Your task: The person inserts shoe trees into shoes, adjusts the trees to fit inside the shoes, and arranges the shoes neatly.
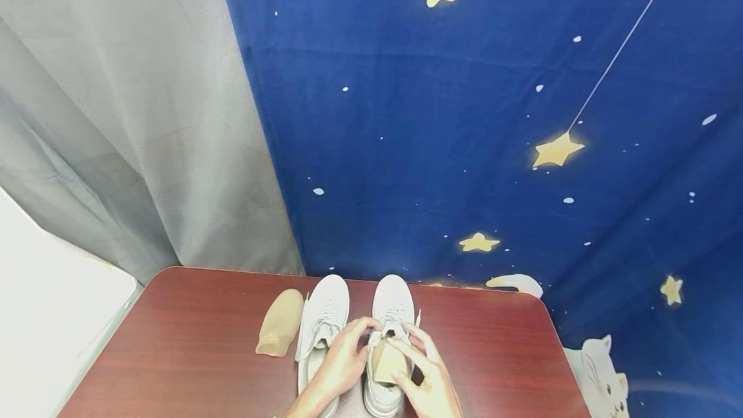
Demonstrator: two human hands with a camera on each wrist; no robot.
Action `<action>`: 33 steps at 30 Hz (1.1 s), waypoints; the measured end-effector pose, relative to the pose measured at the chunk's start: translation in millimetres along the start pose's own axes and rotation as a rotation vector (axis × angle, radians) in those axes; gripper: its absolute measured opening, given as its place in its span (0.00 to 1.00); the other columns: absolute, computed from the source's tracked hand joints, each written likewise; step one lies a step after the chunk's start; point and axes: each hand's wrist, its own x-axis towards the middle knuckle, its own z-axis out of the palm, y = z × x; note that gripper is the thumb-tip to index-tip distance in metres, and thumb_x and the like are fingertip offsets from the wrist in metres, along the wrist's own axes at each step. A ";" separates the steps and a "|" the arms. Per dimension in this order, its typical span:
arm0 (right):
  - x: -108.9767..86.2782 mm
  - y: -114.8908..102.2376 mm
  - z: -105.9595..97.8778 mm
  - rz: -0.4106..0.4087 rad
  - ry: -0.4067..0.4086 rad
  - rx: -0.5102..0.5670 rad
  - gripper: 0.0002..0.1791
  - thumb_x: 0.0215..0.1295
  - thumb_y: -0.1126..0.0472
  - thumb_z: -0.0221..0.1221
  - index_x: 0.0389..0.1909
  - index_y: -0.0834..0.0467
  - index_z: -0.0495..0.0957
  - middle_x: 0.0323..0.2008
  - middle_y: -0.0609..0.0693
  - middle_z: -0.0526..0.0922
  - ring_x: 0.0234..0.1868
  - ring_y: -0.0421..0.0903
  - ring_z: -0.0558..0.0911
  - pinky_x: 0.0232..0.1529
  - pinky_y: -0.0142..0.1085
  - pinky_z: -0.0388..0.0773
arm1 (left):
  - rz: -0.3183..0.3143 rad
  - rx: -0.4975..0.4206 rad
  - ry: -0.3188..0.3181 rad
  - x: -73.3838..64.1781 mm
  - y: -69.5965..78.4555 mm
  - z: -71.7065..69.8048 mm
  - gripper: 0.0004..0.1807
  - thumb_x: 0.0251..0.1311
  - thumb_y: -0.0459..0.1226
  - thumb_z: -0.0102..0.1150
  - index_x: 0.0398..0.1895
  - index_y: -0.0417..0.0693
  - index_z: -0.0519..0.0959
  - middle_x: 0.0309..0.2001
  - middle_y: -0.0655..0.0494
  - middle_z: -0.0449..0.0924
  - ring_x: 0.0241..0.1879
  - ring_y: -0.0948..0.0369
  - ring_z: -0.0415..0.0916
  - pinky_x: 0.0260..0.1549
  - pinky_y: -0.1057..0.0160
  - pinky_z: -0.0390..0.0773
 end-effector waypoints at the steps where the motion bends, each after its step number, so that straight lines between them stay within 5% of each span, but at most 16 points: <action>1: 0.2 0.6 1.1 0.005 0.006 -0.014 0.27 0.43 0.73 0.67 0.50 0.62 0.76 0.56 0.67 0.66 0.48 0.63 0.73 0.52 0.24 0.65 | -0.004 0.001 -0.002 0.1 0.1 -0.4 0.27 0.45 0.22 0.58 0.46 0.60 0.73 0.43 0.63 0.74 0.42 0.61 0.73 0.41 0.61 0.72; 8: -2.9 5.4 7.0 -0.005 0.087 -0.153 0.28 0.39 0.71 0.69 0.47 0.58 0.79 0.55 0.64 0.69 0.44 0.61 0.75 0.45 0.39 0.73 | -0.007 -0.002 -0.021 0.2 3.8 0.9 0.26 0.46 0.22 0.58 0.46 0.59 0.73 0.43 0.60 0.75 0.41 0.60 0.73 0.40 0.61 0.72; 23: 0.0 8.3 8.9 -0.042 0.140 -0.107 0.28 0.34 0.74 0.69 0.45 0.60 0.80 0.51 0.66 0.70 0.42 0.60 0.75 0.49 0.27 0.67 | -0.009 0.004 -0.029 1.7 4.8 0.4 0.26 0.47 0.23 0.57 0.46 0.59 0.73 0.43 0.60 0.75 0.40 0.61 0.73 0.39 0.62 0.72; 33: -14.0 44.0 23.0 -0.042 0.148 -0.170 0.27 0.39 0.64 0.70 0.47 0.54 0.80 0.51 0.59 0.71 0.43 0.50 0.75 0.47 0.25 0.65 | 0.021 0.011 0.014 -1.4 1.9 -0.2 0.27 0.44 0.22 0.58 0.45 0.58 0.73 0.41 0.58 0.75 0.39 0.60 0.73 0.38 0.63 0.72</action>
